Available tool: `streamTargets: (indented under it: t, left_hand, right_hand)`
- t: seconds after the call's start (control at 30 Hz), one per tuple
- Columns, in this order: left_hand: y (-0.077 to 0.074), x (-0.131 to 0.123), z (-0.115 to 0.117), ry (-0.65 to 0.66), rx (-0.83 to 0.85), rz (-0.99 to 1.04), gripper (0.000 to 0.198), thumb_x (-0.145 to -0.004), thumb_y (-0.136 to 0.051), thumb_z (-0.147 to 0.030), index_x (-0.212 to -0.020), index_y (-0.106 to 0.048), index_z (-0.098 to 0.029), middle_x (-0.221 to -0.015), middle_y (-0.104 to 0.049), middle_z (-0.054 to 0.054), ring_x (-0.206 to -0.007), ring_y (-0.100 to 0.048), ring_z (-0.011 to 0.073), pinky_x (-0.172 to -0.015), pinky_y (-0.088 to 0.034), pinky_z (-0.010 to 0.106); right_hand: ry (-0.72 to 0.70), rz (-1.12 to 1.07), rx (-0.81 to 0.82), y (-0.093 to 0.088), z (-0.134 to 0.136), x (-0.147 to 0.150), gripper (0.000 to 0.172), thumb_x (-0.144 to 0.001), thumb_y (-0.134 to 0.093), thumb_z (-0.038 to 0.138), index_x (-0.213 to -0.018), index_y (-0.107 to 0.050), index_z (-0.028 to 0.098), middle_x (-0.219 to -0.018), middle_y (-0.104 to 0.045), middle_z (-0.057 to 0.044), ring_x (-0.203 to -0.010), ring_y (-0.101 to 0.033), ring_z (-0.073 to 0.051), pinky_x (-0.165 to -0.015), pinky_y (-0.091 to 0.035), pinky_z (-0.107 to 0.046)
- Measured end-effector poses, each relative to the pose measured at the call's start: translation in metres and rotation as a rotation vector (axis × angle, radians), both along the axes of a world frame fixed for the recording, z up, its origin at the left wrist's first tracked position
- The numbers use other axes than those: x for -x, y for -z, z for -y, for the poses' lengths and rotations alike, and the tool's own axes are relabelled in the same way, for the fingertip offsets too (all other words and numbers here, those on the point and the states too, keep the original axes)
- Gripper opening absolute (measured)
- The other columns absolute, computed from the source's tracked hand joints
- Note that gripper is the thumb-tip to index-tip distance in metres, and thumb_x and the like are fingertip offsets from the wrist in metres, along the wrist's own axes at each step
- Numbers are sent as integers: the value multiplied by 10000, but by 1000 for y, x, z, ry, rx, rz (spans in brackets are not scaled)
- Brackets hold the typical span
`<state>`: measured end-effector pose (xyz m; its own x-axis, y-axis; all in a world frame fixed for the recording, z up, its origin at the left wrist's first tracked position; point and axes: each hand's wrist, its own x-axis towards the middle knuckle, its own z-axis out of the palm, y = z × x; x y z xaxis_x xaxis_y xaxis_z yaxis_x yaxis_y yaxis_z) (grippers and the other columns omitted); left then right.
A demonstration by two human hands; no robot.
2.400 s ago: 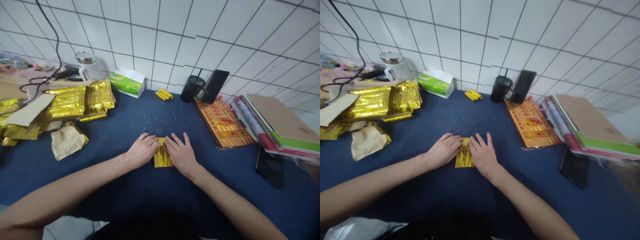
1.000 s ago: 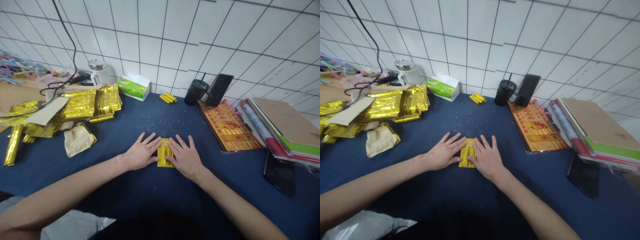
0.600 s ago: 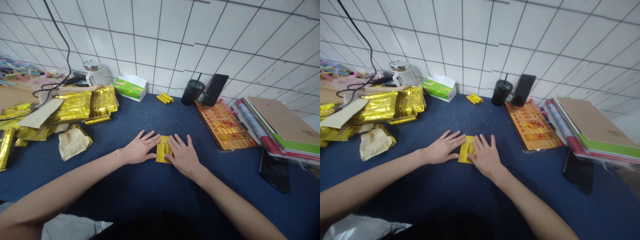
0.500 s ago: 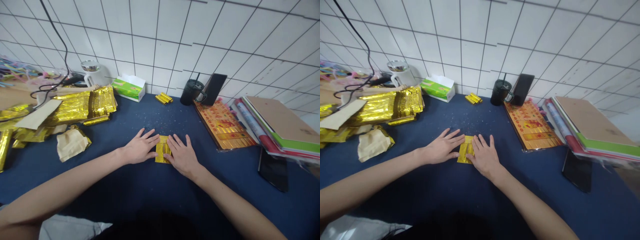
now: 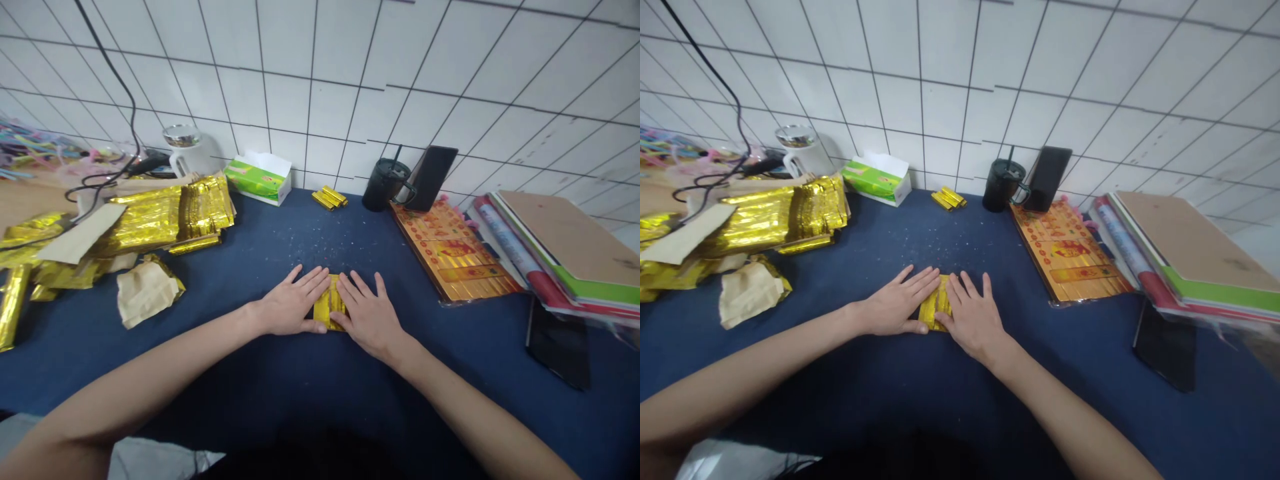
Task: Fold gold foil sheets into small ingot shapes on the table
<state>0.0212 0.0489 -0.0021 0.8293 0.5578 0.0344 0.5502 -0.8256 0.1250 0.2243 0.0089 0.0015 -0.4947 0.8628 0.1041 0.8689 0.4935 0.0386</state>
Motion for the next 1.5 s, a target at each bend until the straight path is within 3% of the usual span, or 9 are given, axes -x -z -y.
streamTargets:
  t: [0.23, 0.4, 0.53, 0.73, 0.9, 1.1, 1.3, 1.5]
  left_hand:
    - [-3, -2, 0, 9, 4, 27, 834, -765, -358, -673, -1400, -115, -191, -1452, -150, 149, -1334, -129, 280, -1043, -102, 505]
    - [-4, -1, 0, 11, 30, 14, 821, -766, -372, -665, -1397, -133, -196, -1453, -134, 157, -1338, -111, 275, -1041, -100, 509]
    - [-3, -1, -1, 10, 41, 20, 825, -762, -327, -692, -1392, -165, -184, -1454, -131, 158, -1339, -106, 277, -1045, -75, 505]
    - [-3, -3, -1, 9, 86, -11, 862, -756, -270, -719, -1405, -88, -183, -1462, -81, 140, -1344, -56, 270, -1051, -46, 497]
    - [-3, -2, -1, 1, 79, -17, 844, -765, -273, -708, -1406, -73, -198, -1466, -70, 132, -1345, -57, 267, -1054, -39, 486]
    - [-4, -2, 0, -2, 60, -31, 824, -770, -259, -707, -1401, -124, -194, -1463, -94, 140, -1344, -57, 275, -1049, -46, 492]
    - [-3, -3, 1, -6, 42, -32, 875, -768, -208, -717, -1397, -125, -114, -1456, -107, 160, -1344, -68, 270, -1055, -43, 480]
    - [-3, -4, 0, -3, 50, -32, 882, -763, -216, -722, -1399, -114, -119, -1457, -105, 154, -1344, -61, 271, -1053, -40, 486]
  right_hand:
    - [-24, -44, 76, -2, -3, -5, 543, -895, -286, 450, -1306, -377, 106, -1367, -377, -129, -1266, -320, -258, -1028, -91, -588]
    - [-61, -81, 195, -12, -12, -21, 452, -911, -286, 395, -1298, -391, 187, -1365, -397, -58, -1281, -300, -225, -1023, -169, -570]
    - [12, -50, 145, -19, -14, -23, 458, -909, -283, 419, -1276, -426, 186, -1341, -432, -68, -1282, -293, -243, -1028, -108, -585]
    - [-84, -36, 215, -9, -11, -8, 651, -882, -218, 534, -1387, -182, 123, -1431, -252, -100, -1326, -173, -235, -1039, -113, -567]
    - [-98, -13, 201, 4, -6, -20, 683, -870, -230, 558, -1403, -81, 158, -1457, -171, -98, -1334, -132, -244, -1039, -92, -572]
    - [-67, 4, 190, 6, -2, -25, 678, -862, -249, 569, -1400, -125, 176, -1456, -179, -91, -1332, -131, -266, -1029, -77, -594]
    - [-40, -63, 289, -11, -5, -23, 659, -865, -229, 570, -1396, -148, 187, -1452, -201, -54, -1335, -126, -246, -1029, -138, -579]
    - [-109, -69, 237, -16, -4, -11, 676, -867, -241, 563, -1397, -143, 156, -1449, -201, -90, -1335, -125, -241, -1047, -82, -559]
